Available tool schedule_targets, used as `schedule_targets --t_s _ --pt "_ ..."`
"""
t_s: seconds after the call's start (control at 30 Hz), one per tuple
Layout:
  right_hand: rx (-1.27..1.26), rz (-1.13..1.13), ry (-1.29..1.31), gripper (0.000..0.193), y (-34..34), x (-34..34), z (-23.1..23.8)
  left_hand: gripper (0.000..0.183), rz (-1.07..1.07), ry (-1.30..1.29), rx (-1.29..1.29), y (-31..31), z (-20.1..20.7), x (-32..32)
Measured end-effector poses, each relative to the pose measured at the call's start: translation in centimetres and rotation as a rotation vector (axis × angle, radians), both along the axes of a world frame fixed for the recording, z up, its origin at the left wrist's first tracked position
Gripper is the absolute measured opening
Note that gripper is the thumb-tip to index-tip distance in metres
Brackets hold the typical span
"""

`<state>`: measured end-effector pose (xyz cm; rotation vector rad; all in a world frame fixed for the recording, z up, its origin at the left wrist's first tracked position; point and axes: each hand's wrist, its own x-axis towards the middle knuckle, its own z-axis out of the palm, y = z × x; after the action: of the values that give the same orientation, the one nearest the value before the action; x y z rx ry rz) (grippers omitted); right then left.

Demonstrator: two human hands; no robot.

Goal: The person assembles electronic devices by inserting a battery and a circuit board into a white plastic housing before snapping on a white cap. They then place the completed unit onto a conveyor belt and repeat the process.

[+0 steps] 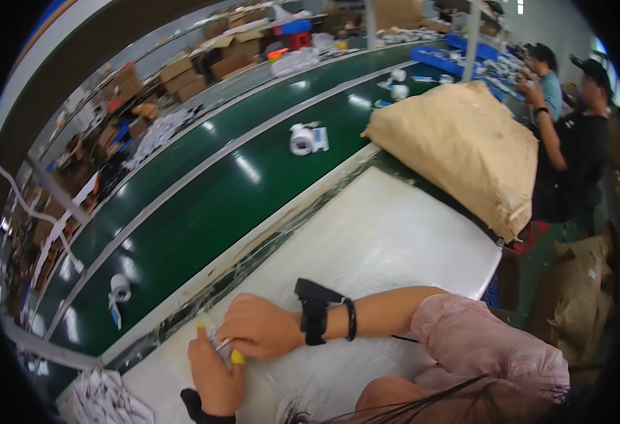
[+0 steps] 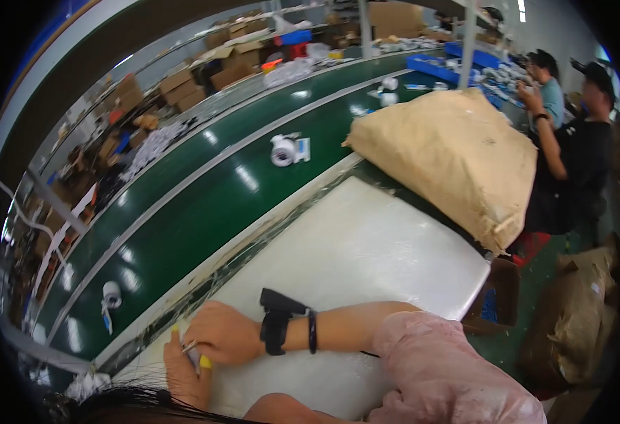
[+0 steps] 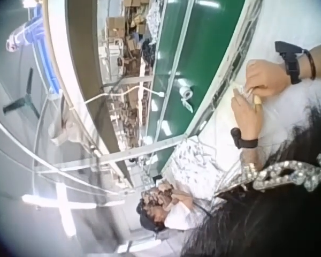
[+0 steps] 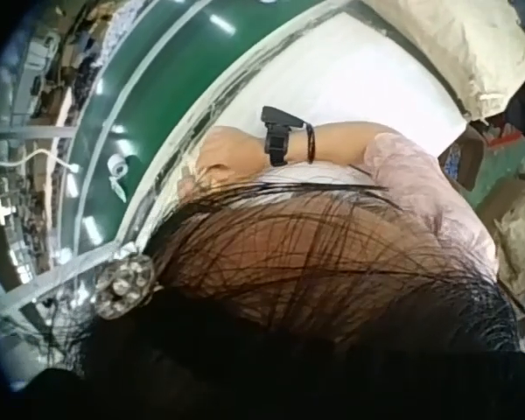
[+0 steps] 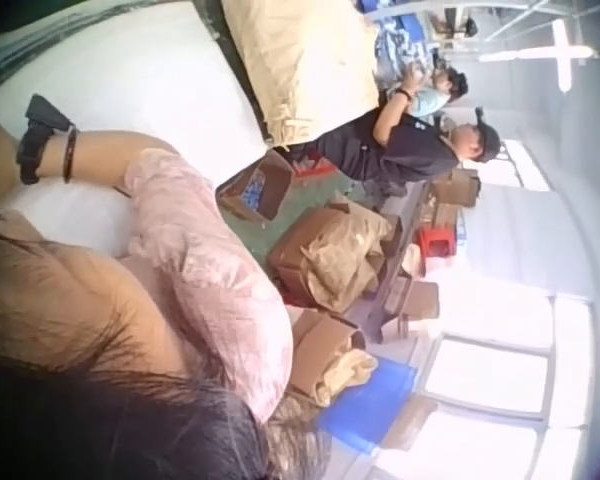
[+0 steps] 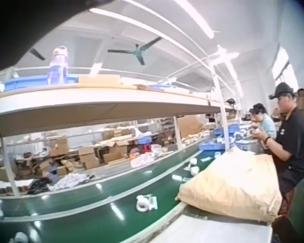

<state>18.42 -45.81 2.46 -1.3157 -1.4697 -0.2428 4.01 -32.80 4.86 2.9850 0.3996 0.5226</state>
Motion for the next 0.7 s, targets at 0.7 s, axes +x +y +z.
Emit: schedule_targets --t_s 0.7 --pt "-0.352 0.232 -0.083 0.023 -0.4 -0.4 2.0 0.051 -0.083 -0.196 -0.870 2.5 -0.6 0.9"
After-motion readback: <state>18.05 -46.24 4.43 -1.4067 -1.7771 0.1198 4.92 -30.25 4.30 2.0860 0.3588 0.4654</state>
